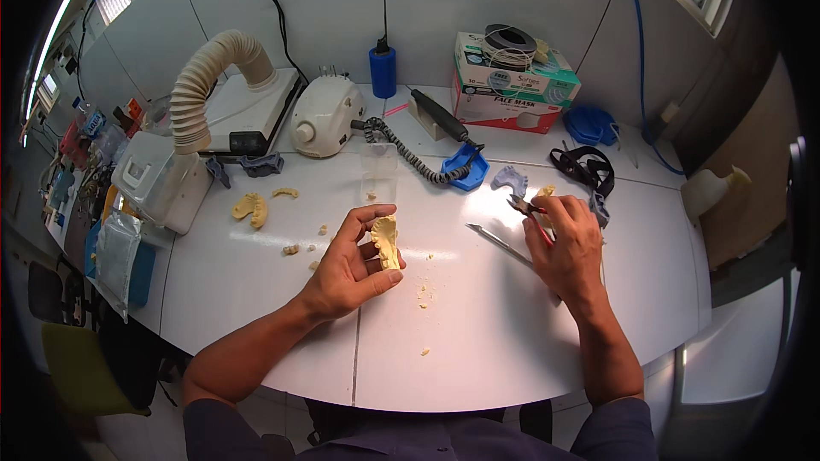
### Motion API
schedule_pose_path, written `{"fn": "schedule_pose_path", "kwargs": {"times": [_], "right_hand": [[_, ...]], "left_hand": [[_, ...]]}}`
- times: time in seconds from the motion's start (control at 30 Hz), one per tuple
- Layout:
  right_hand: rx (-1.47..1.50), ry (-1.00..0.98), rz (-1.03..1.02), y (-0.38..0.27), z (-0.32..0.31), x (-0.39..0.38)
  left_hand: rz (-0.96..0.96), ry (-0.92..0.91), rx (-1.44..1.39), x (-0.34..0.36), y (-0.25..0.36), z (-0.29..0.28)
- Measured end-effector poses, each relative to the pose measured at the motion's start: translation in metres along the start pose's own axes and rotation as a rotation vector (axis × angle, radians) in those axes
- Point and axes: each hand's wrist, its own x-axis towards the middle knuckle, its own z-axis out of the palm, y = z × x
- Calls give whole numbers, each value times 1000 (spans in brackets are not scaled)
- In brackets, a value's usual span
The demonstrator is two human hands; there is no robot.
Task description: Manually trimming and refining a dental plaster cast using a scraper and pliers.
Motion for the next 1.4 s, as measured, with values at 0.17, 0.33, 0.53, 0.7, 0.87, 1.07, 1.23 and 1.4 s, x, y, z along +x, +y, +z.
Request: {"fn": "schedule_pose_path", "kwargs": {"times": [0.17, 0.33, 0.53, 0.7, 0.87, 1.07, 1.23, 1.4], "right_hand": [[39, -125, -24, -9, 10, -8], [-17, -117, -39, -4, 15, -8], [-36, -128, -2, -4, 15, -7], [-36, -140, -27, -12, 16, -12], [10, -181, -37, -19, 17, -16], [30, -176, -53, -19, 20, -16], [101, -218, -41, -17, 22, -17], [157, -140, -90, -20, 22, -15]], "left_hand": [[11, -29, 33, -5, 4, 8], [-29, -79, 45, -8, 3, 12], [-59, -87, 31, -7, 2, 10], [-49, -86, 9, -8, 1, 11], [-33, -106, 2, -7, -7, 8], [-20, -99, 24, -7, -6, 9], [-44, -79, 9, -6, -3, 11], [-39, -60, 38, -5, -4, 11]]}}
